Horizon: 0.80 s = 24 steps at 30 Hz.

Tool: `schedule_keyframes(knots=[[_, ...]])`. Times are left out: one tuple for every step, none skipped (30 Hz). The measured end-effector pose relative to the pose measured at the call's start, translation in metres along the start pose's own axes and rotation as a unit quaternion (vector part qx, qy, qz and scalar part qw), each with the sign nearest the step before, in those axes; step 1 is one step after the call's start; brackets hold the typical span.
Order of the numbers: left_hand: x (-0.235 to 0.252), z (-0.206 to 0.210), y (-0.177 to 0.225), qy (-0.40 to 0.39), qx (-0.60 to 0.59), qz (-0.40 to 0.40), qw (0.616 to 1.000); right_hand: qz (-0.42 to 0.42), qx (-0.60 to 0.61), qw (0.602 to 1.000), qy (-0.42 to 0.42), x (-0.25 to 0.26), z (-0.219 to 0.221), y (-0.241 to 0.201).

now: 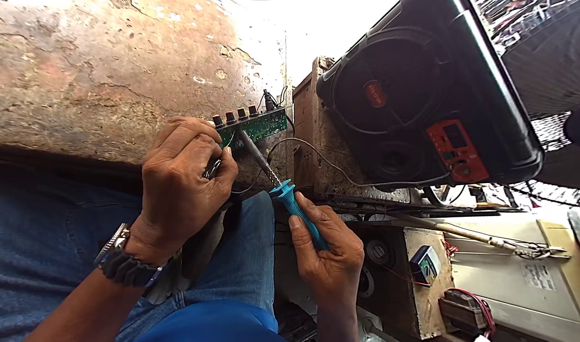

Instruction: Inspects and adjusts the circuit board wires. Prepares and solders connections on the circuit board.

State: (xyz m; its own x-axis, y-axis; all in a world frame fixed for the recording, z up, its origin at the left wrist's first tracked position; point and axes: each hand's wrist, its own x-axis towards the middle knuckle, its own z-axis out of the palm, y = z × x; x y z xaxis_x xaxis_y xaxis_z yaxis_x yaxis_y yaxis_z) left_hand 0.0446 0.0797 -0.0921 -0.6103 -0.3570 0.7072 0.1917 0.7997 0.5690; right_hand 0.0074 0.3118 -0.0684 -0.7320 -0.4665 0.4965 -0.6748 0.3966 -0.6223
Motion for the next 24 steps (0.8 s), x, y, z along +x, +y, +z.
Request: schedule_keyframes(knots=[[0.0000,0.0002,0.0001,0.000,0.001,0.000,1.000,0.000,0.001,1.000,0.000,-0.0002,0.0002,0.0002],[0.0001,0.0004,0.0001,0.000,0.003,0.000,1.000,-0.001,0.002,1.000,0.001,-0.0004,0.0003,0.0003],[0.0001,0.0007,0.0000,0.001,0.004,0.000,1.000,-0.001,0.002,1.000,0.001,-0.0005,0.0004,0.0003],[0.0000,0.0008,-0.0001,0.001,0.007,0.001,1.000,-0.002,0.001,1.000,0.002,-0.0006,0.0006,0.0002],[-0.0002,0.0009,-0.0001,0.000,0.011,0.000,1.000,-0.003,-0.001,1.000,0.004,-0.0006,0.0010,0.0003],[-0.0004,0.0010,-0.0002,0.000,0.013,0.000,1.000,-0.006,-0.002,1.000,0.004,-0.0008,0.0013,0.0005],[-0.0004,0.0011,-0.0003,-0.001,0.014,0.000,1.000,-0.007,-0.002,1.000,0.003,-0.0011,0.0015,0.0006],[-0.0003,0.0013,-0.0003,0.000,0.014,0.000,1.000,-0.009,-0.002,1.000,0.004,-0.0015,0.0016,0.0006],[-0.0003,0.0013,-0.0002,-0.001,0.014,0.000,1.000,-0.010,-0.003,1.000,0.005,-0.0018,0.0017,0.0005],[-0.0002,0.0013,-0.0001,-0.001,0.013,0.000,1.000,-0.012,-0.004,1.000,0.005,-0.0021,0.0020,0.0004],[0.0000,0.0012,0.0001,0.000,0.013,0.000,1.000,-0.013,-0.005,1.000,0.006,-0.0023,0.0023,0.0003],[0.0001,0.0011,0.0002,0.000,0.014,-0.001,1.000,-0.013,-0.005,1.000,0.006,-0.0023,0.0024,0.0002],[0.0002,0.0011,0.0004,-0.001,0.014,-0.001,1.000,-0.013,-0.005,1.000,0.007,-0.0023,0.0025,0.0000],[0.0002,0.0011,0.0006,-0.001,0.013,-0.002,1.000,-0.012,-0.006,1.000,0.007,-0.0024,0.0027,-0.0001],[0.0003,0.0010,0.0008,-0.001,0.012,-0.002,1.000,-0.011,-0.006,1.000,0.009,-0.0025,0.0030,-0.0001],[0.0004,0.0010,0.0009,-0.001,0.012,-0.003,1.000,-0.010,-0.005,1.000,0.010,-0.0027,0.0033,0.0000],[0.0004,0.0010,0.0009,-0.002,0.013,-0.003,1.000,-0.010,-0.004,1.000,0.010,-0.0028,0.0036,0.0001],[0.0004,0.0010,0.0011,-0.002,0.013,-0.003,1.000,-0.010,-0.003,1.000,0.011,-0.0029,0.0038,0.0001],[0.0005,0.0010,0.0013,-0.003,0.013,-0.004,1.000,-0.010,-0.004,1.000,0.012,-0.0031,0.0040,0.0001],[0.0005,0.0008,0.0015,-0.003,0.015,-0.005,1.000,-0.010,-0.005,1.000,0.012,-0.0031,0.0042,0.0002],[0.0005,0.0008,0.0017,-0.003,0.017,-0.006,1.000,-0.010,-0.005,1.000,0.012,-0.0031,0.0043,0.0003],[0.0006,0.0011,0.0018,-0.002,0.019,-0.007,1.000,-0.011,-0.004,1.000,0.012,-0.0030,0.0043,0.0005],[0.0006,0.0015,0.0017,-0.001,0.020,-0.007,1.000,-0.012,-0.002,1.000,0.012,-0.0030,0.0041,0.0007],[0.0005,0.0018,0.0017,-0.001,0.020,-0.006,1.000,-0.012,-0.001,1.000,0.011,-0.0030,0.0038,0.0007]])
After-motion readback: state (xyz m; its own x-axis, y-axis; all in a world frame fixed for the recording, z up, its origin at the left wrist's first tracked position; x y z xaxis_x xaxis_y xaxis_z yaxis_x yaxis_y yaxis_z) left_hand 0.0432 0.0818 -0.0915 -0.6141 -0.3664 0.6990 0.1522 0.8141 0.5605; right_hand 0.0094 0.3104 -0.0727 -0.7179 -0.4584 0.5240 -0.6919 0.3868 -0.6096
